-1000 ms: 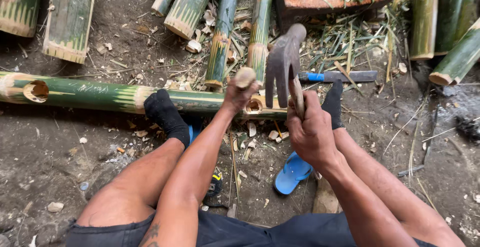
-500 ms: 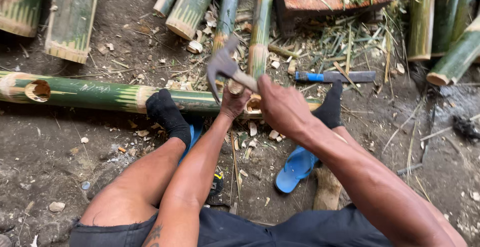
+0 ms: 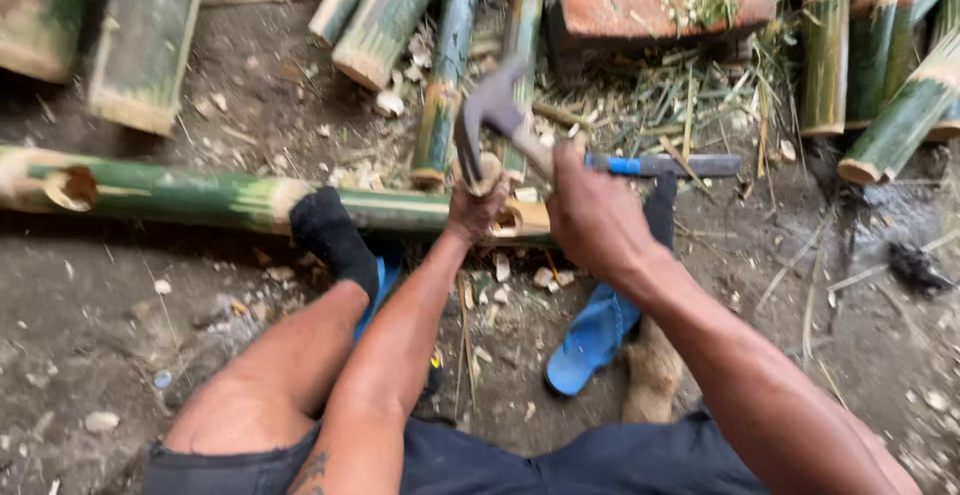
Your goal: The person sits on the ground and uses a hammer and chisel to carve a hole into a bamboo pole. They repeatedly strike the chisel to remove material, occasionally pause to inspect the hole, and use a pencil to mark the bamboo surface.
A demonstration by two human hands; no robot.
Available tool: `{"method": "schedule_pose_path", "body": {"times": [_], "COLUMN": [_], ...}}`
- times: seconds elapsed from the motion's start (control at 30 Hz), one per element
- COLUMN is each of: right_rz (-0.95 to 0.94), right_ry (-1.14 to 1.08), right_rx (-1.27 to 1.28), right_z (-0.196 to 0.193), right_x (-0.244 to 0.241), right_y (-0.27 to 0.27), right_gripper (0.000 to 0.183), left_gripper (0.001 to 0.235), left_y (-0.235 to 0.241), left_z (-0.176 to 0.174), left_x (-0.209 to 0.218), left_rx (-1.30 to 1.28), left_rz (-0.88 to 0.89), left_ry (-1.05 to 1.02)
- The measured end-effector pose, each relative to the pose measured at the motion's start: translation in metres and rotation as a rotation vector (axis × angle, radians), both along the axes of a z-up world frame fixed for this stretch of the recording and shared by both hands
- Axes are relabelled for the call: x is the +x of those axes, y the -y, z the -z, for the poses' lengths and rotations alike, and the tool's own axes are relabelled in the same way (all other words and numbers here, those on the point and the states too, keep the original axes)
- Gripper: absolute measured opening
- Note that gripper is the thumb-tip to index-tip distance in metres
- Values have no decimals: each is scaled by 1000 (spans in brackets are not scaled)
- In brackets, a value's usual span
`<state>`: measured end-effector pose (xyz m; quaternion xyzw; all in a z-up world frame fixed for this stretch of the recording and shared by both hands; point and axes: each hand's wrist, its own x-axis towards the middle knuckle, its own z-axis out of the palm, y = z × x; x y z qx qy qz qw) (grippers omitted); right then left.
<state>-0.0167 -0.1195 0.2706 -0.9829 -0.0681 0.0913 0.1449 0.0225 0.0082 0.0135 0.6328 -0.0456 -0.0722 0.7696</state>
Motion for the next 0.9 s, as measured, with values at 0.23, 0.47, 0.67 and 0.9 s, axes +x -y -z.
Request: {"method": "schedule_pose_path", "body": {"times": [0.23,0.47,0.67,0.9], "right_rz": [-18,1,-66,21], "right_ry": [64,-18,334,-47], "right_rx": [-63,5,189,-41], "right_z": [37,24,47,45], "right_x": [2,0,-4,-14], "right_y": [-15,5,-11,9], "right_gripper": [11,18,18,17], "left_gripper": [34,24,41,30], "left_y": [-3,3,0,1], "left_z": [31,29,28,18], "left_x": [-3,4,2,6], "left_rx": [-84,-2,-445,165], "left_rz": [1,35,160,67], "left_ry": [131,-29,-60,-33]}}
